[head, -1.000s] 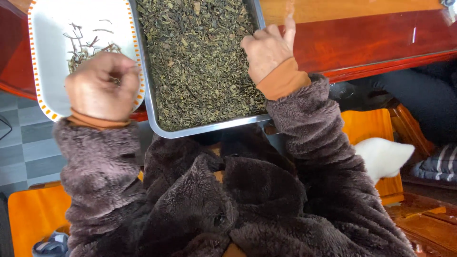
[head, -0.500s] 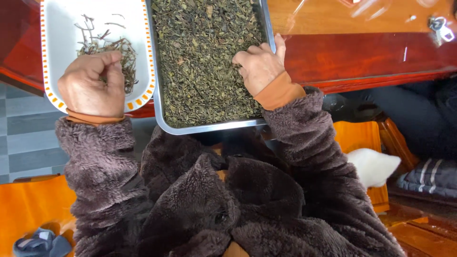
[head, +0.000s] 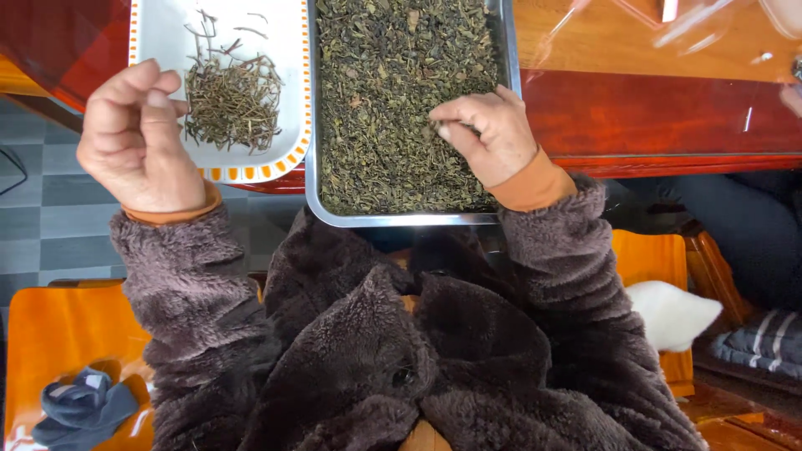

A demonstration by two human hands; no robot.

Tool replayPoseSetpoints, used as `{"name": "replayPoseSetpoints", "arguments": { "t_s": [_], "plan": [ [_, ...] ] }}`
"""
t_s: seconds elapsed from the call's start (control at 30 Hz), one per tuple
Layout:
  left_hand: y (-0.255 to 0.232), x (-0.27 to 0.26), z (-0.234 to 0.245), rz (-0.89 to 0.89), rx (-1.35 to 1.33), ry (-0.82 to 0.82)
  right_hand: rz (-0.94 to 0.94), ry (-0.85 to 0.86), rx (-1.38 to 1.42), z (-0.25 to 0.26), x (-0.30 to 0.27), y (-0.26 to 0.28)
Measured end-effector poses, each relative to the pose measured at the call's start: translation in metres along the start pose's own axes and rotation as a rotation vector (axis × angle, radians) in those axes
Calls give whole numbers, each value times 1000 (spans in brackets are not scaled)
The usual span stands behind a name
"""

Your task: Sorting dried tea leaves by manually removing stems and placing them in a separate tray

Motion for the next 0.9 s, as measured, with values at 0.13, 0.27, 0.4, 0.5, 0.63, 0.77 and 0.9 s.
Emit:
{"name": "replayPoseSetpoints", "arguments": {
  "t_s": [0.13, 0.27, 0.4, 0.5, 0.63, 0.77, 0.9],
  "plan": [
    [-7, -4, 2, 11, -11, -53, 138, 144, -124, -9, 0, 22],
    [-20, -10, -11, -68, 18, -37, 107, 280, -151, -21, 2, 35],
    [-29, -15, -35, -229, 104, 55, 85, 314, -227, -24, 10, 35],
    [-42, -24, -53, -285, 109, 146, 19, 348, -286, -21, 19, 32],
    [-44, -38, -70, -168, 92, 306, -115, 281, -326, -9, 31, 32],
    [-48, -46, -80, -160, 91, 369, -58, 76, -359, -6, 19, 8],
    [-45, -50, -84, -129, 62, 417, 25, 75, -257, -6, 26, 26]
  ]
}}
Point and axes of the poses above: each hand's wrist, its own x-axis towards the middle knuckle, its own z-axis out of the back of the hand, y = z × x, the point moved 3 cm from there along x, towards the middle knuckle, and after that the axes turned 13 degrees about z, right-handed, at the moved point
